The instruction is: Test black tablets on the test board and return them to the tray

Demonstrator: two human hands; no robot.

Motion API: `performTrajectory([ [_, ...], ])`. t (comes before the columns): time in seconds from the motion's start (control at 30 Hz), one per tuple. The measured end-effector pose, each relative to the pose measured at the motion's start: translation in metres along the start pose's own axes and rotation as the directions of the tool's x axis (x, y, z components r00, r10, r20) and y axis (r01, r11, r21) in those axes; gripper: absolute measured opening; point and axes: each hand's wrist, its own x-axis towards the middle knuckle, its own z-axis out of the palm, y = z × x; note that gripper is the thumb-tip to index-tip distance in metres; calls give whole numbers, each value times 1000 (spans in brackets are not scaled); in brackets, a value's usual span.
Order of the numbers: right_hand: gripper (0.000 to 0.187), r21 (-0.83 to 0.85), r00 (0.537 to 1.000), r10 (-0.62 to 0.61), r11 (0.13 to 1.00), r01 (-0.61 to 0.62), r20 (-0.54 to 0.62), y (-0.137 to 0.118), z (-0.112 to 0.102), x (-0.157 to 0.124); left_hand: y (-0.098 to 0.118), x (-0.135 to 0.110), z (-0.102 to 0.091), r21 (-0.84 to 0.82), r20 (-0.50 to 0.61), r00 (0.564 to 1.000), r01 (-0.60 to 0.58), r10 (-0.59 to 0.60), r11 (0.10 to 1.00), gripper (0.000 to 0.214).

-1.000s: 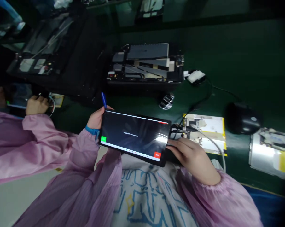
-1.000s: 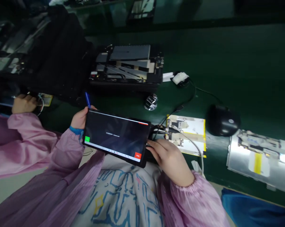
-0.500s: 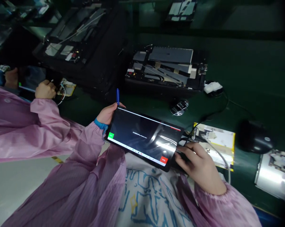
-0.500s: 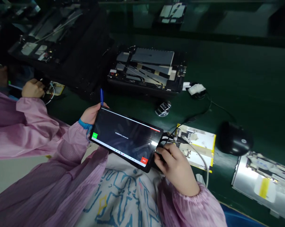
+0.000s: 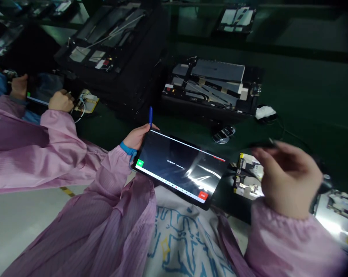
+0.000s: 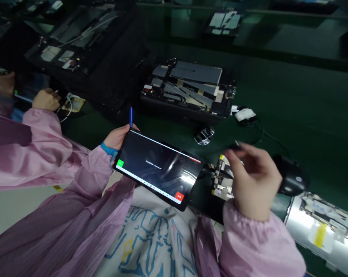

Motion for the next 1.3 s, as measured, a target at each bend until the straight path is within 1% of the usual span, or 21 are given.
performTrajectory([
  [0.03, 40, 130, 996, 83, 988, -86, 25, -4, 7, 8, 0, 0, 0, -4, 0, 1000, 0, 0, 1000, 29],
  [0.07, 47, 206, 989, 114, 970, -132, 97, -11, 14, 14, 0, -1, 0, -10, 2, 1000, 0, 0, 1000, 29],
  [0.1, 51, 222, 983, 107, 965, -139, 148, -21, 23, 16, -1, -1, 0, -19, 6, 1000, 1, -1, 1000, 29],
  [0.17, 51, 151, 973, -32, 988, -3, 229, -49, 42, 8, -2, -2, -1, -40, 20, 1000, 8, -8, 999, 29],
  [0.2, 47, 90, 947, -130, 990, 108, 295, -64, 52, -2, -3, -2, -1, -48, 32, 999, 15, -13, 999, 29],
  [0.23, 45, 56, 894, -235, 971, 232, 382, -79, 63, -14, -4, -2, -1, -54, 44, 999, 18, -16, 998, 30],
  [0.3, 49, 62, 720, -384, 900, 430, 579, -104, 84, -42, -6, -2, -2, -61, 68, 998, 22, -18, 998, 31],
  [0.33, 51, 60, 636, -402, 871, 488, 659, -113, 96, -55, -7, -2, -2, -63, 77, 997, 19, -14, 998, 32],
  [0.37, 53, 64, 577, -407, 850, 522, 708, -119, 107, -67, -8, -2, -3, -66, 84, 996, 13, -8, 998, 32],
  [0.4, 56, 65, 539, -403, 840, 539, 739, -124, 117, -75, -8, -2, -3, -71, 90, 996, 11, -4, 997, 32],
  [0.43, 58, 61, 524, -394, 838, 543, 755, -126, 125, -81, -8, -3, -3, -76, 95, 995, 15, -7, 997, 32],
  [0.53, 60, 57, 531, -387, 843, 535, 754, -128, 136, -85, -9, -4, -3, -96, 109, 994, 42, -31, 994, 32],
  [0.6, 57, 65, 532, -405, 836, 545, 744, -127, 128, -82, -8, -4, -2, -111, 114, 993, 49, -36, 993, 31],
  [0.63, 55, 57, 543, -410, 832, 552, 733, -125, 120, -80, -8, -4, -2, -120, 113, 993, 45, -31, 992, 30],
  [0.67, 51, 28, 570, -407, 829, 558, 714, -122, 112, -79, -8, -4, -1, -126, 110, 994, 40, -27, 991, 30],
  [0.8, 37, -246, 755, -349, 798, 549, 555, -99, 76, -84, -7, -5, 1, -114, 96, 995, 21, -10, 993, 29],
  [0.87, 35, -343, 792, -350, 759, 553, 501, -85, 65, -91, -6, -5, 2, -98, 91, 996, 1, 8, 995, 28],
  [1.0, 29, -422, 794, -366, 697, 579, 485, -66, 55, -105, -3, -6, 5, -62, 64, 998, -19, 23, 998, 23],
  [1.13, 29, -442, 774, -403, 651, 617, 488, -59, 55, -110, -2, -5, 5, -42, 34, 999, -22, 23, 999, 21],
  [1.23, 31, -432, 764, -392, 652, 624, 512, -58, 56, -111, -2, -5, 5, -34, 34, 999, -23, 24, 999, 21],
  [1.3, 32, -407, 771, -374, 684, 605, 516, -59, 57, -111, -2, -5, 5, -27, 30, 999, -25, 26, 999, 21],
])
